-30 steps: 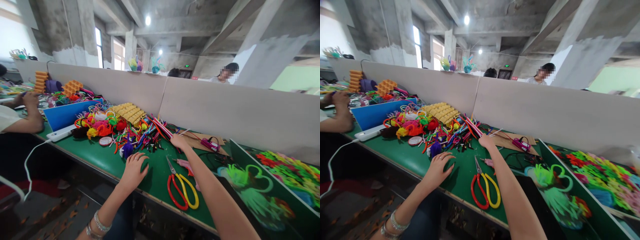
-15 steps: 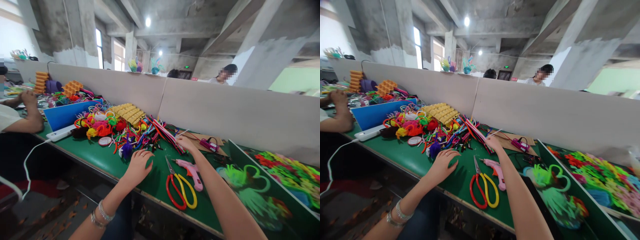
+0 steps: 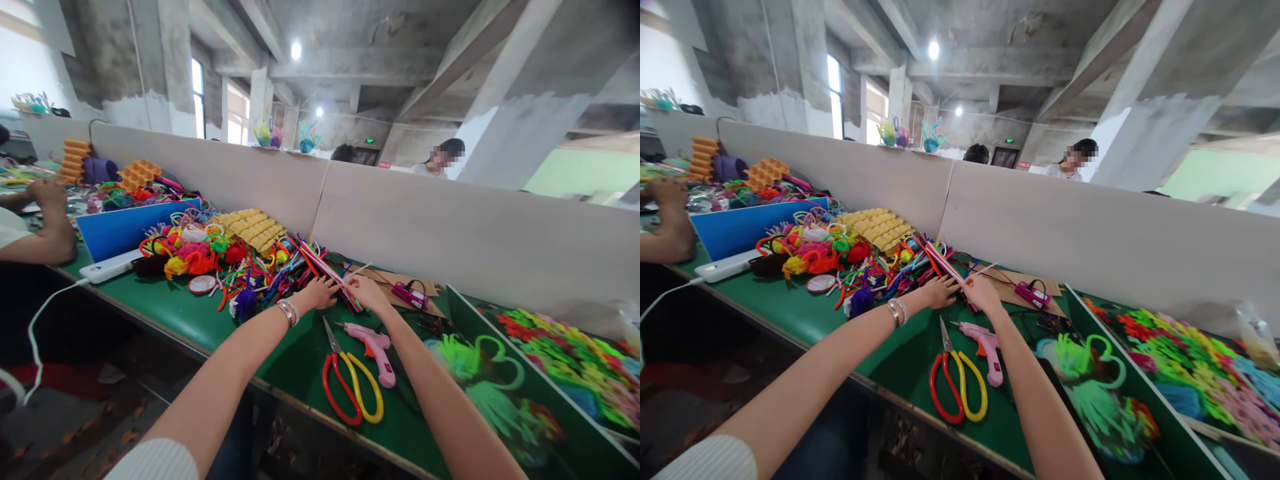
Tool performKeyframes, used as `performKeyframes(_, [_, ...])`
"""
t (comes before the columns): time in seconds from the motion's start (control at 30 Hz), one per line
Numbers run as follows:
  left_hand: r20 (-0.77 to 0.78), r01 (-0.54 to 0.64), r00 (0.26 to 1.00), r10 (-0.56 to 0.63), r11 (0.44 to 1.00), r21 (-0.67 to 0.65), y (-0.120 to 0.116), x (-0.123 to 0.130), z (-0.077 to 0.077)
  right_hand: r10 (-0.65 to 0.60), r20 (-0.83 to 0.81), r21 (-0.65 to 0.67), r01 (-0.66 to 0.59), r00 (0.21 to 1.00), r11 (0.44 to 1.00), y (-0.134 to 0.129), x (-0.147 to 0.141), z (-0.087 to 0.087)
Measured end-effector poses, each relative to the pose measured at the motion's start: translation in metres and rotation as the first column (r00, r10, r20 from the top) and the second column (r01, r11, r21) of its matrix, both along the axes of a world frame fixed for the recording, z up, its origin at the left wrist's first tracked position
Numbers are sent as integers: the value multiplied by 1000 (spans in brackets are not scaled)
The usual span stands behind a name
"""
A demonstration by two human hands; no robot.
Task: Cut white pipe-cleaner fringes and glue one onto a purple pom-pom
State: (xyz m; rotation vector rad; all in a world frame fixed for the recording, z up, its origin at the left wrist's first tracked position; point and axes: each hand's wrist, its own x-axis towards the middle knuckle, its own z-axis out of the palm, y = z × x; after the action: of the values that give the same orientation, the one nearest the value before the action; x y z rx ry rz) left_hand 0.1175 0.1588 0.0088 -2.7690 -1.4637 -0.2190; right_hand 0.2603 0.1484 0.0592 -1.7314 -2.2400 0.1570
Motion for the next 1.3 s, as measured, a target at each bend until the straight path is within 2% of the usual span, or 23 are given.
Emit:
performKeyframes(0.27, [6,-34,999,34,998,-52,14,7,-13,-3,81,38,0,997,999,-38,1,18])
performKeyframes(0.47, [67,-61,995,69,991,-121,24,1,-18,-24,91,42,20,996,999,-65,23,26])
performKeyframes(0.57, [142,-55,987,76,988,-143,22,-2,-19,-29,13,71,28,1000,997,-77,38,29])
performKeyframes(0.7, [291,-53,951,104,983,-178,17,-1,-13,-26,-183,97,44,983,994,-93,50,42])
performKeyframes(0.8, [436,-41,891,125,980,-196,7,3,-5,32,-289,109,0,957,994,-104,52,54])
performKeyframes(0.9, [569,26,816,102,977,-212,-15,4,3,78,-307,61,-62,948,996,-117,53,64])
performKeyframes(0.93, [627,59,773,97,973,-223,-26,2,6,84,-304,36,-77,949,996,-122,53,67])
performKeyframes(1.0, [907,305,402,123,916,-259,-51,-5,12,93,-277,-40,-109,956,993,-132,52,71])
performKeyframes(1.03, [958,411,234,164,876,-251,-64,-11,15,104,-255,-93,-131,961,987,-139,51,73])
performKeyframes(1.1, [958,491,-21,286,838,-239,-89,-23,17,156,-214,-226,-205,964,952,-152,47,76])
performKeyframes(1.13, [934,487,-113,339,838,-245,-100,-29,17,194,-210,-295,-252,958,922,-160,44,76])
performKeyframes(1.2, [874,466,-234,426,838,-284,-116,-38,11,280,-246,-423,-363,928,830,-174,36,78])
performKeyframes(1.27, [807,414,-302,507,832,-368,-125,-44,1,340,-299,-480,-448,892,754,-185,29,78])
performKeyframes(1.3, [775,393,-334,536,827,-403,-129,-46,-4,360,-327,-469,-481,874,741,-190,26,78])
